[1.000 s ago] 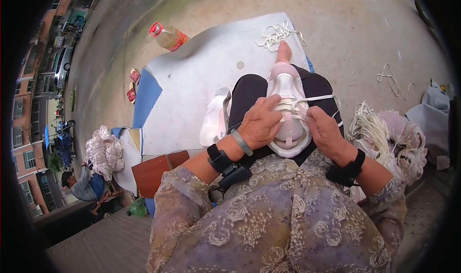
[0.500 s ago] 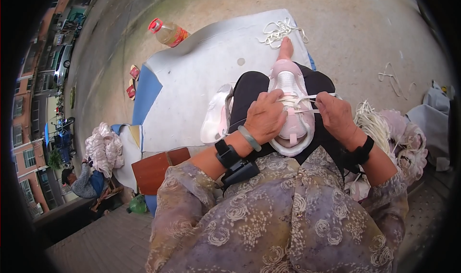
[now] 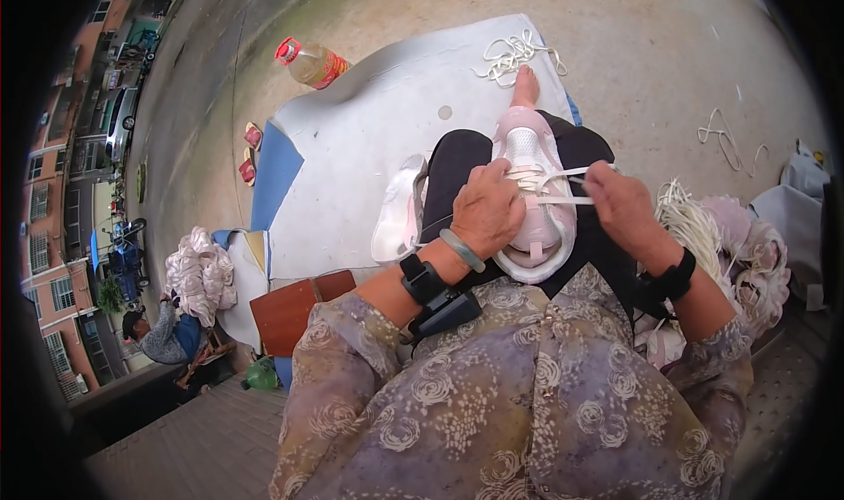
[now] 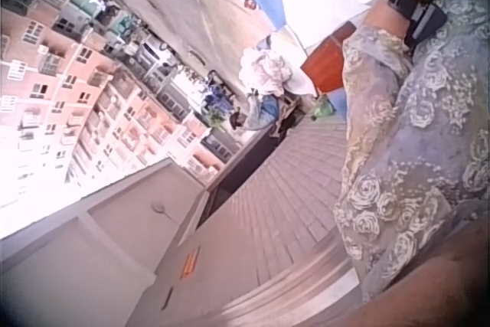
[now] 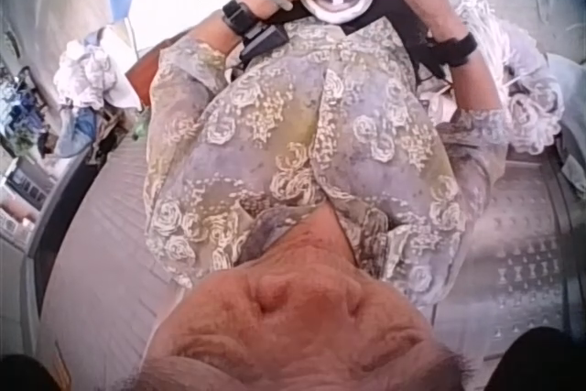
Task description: Lacing strings into a pink and white sneaker.
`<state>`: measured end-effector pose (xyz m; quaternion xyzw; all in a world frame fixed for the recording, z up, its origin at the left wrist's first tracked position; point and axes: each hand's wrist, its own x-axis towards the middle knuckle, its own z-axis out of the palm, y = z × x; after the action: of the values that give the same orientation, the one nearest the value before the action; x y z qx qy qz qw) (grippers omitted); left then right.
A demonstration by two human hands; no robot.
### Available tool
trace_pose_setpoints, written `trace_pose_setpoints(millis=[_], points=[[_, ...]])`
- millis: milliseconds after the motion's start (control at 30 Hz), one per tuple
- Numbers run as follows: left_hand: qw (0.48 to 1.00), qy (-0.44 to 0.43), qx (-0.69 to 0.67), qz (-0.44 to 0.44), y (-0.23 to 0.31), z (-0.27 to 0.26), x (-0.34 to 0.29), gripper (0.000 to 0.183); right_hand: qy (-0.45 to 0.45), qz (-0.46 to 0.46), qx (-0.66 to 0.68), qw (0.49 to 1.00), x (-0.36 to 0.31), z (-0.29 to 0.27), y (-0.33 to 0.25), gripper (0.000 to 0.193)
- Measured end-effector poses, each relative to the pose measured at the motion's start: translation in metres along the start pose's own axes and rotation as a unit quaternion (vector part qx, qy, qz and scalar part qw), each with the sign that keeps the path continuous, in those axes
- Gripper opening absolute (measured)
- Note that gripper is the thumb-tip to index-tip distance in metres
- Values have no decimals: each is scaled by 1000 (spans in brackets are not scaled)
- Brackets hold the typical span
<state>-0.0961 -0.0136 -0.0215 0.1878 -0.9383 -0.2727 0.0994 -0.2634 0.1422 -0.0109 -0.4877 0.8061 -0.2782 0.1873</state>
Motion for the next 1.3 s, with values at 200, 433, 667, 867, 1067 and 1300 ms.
trace_pose_setpoints(millis=[200, 433, 667, 867, 1067, 1300], points=[[990, 81, -103, 42, 2, -2, -4, 21, 55, -23, -12, 998, -8, 8, 37, 6], [994, 49, -99, 28, -6, -13, -15, 28, 113, -215, 68, 968, 10, 5, -16, 14], [986, 79, -45, 142, -4, -2, -14, 22, 51, -293, -136, 945, 1, 26, -33, 11], [989, 30, 57, 134, 5, 0, -18, 14, 55, -290, -199, 935, -5, 22, -28, 8], [993, 26, 24, 115, 4, 2, -16, 15, 45, -295, -200, 933, -2, 24, -26, 9], [992, 29, 13, 119, -2, 2, -15, 13, 14, -286, -189, 939, 0, 20, -29, 8]])
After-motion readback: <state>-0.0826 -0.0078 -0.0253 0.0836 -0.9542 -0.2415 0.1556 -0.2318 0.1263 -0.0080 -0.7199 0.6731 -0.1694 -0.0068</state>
